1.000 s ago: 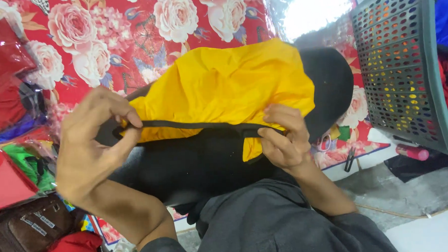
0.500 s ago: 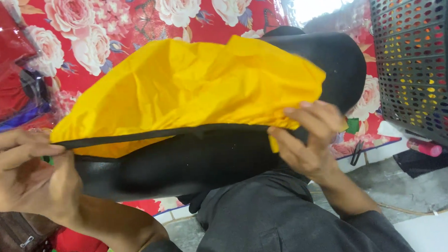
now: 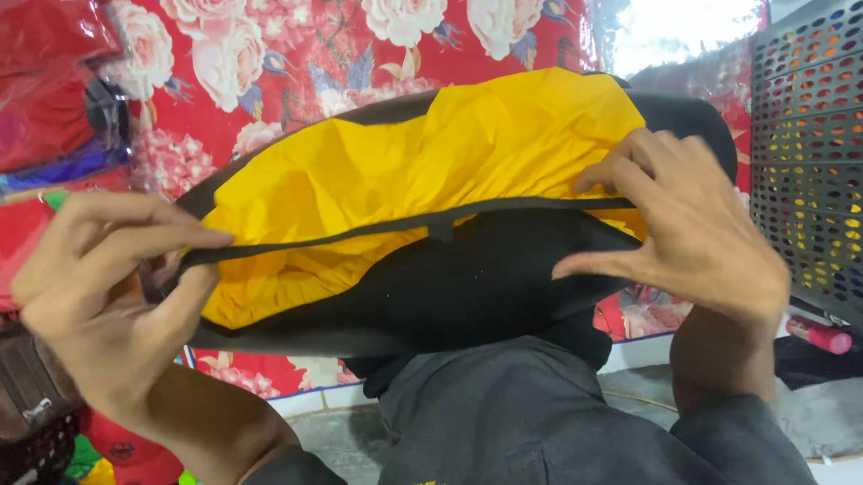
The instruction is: The person is assembling a yellow fabric cover by threading a black elastic band through its hem and using scissors to trim the excess band.
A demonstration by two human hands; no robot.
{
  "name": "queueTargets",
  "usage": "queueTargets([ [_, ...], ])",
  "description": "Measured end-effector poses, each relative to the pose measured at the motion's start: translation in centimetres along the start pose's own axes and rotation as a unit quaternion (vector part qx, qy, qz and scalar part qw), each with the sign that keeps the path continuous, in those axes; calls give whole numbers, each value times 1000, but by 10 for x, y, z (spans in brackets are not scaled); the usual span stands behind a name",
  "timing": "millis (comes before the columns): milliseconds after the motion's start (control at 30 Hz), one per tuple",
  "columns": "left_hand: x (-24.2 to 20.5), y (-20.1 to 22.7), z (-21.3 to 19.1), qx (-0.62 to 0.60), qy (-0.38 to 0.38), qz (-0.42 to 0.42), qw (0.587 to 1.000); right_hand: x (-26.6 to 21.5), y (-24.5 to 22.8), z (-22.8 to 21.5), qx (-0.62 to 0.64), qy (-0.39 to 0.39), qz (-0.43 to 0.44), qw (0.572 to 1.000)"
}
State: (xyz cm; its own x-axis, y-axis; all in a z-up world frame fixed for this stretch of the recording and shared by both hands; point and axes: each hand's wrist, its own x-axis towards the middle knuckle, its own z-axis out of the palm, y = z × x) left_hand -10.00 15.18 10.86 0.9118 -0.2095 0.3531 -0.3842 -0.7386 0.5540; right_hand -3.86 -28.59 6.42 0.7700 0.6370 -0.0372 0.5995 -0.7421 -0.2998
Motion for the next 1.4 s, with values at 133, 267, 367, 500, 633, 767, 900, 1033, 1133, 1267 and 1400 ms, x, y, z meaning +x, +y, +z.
queueTargets([
  [133,-2,-6,17,-33,-3,-4,999,13,-25,13,-155,73,17,985],
  [267,-5,-3,26,-57,18,-48,997,41,-60,47,-96,211,-90,969],
  [367,-9,-7,29,-70,30,-61,995,60,-72,67,-89,217,-137,962],
  [500,-17,-18,24,-80,22,-89,993,74,-77,88,72,259,-160,950],
  [633,-18,-4,4,5,-89,-94,992,71,-76,86,223,222,-91,945],
  [767,-14,42,19,136,-50,-106,984,69,-69,80,363,154,-4,919],
  [900,11,58,73,76,-69,-59,993,67,-63,78,471,105,35,875],
  [1033,23,45,109,39,-61,-20,997,64,-55,79,506,88,37,857],
  [1133,34,41,123,57,-45,4,997,62,-50,80,522,92,50,846],
  [1267,31,31,139,4,45,31,999,58,-48,86,447,179,-3,876],
  [1400,30,26,146,-32,71,32,996,57,-51,90,388,231,-24,892],
])
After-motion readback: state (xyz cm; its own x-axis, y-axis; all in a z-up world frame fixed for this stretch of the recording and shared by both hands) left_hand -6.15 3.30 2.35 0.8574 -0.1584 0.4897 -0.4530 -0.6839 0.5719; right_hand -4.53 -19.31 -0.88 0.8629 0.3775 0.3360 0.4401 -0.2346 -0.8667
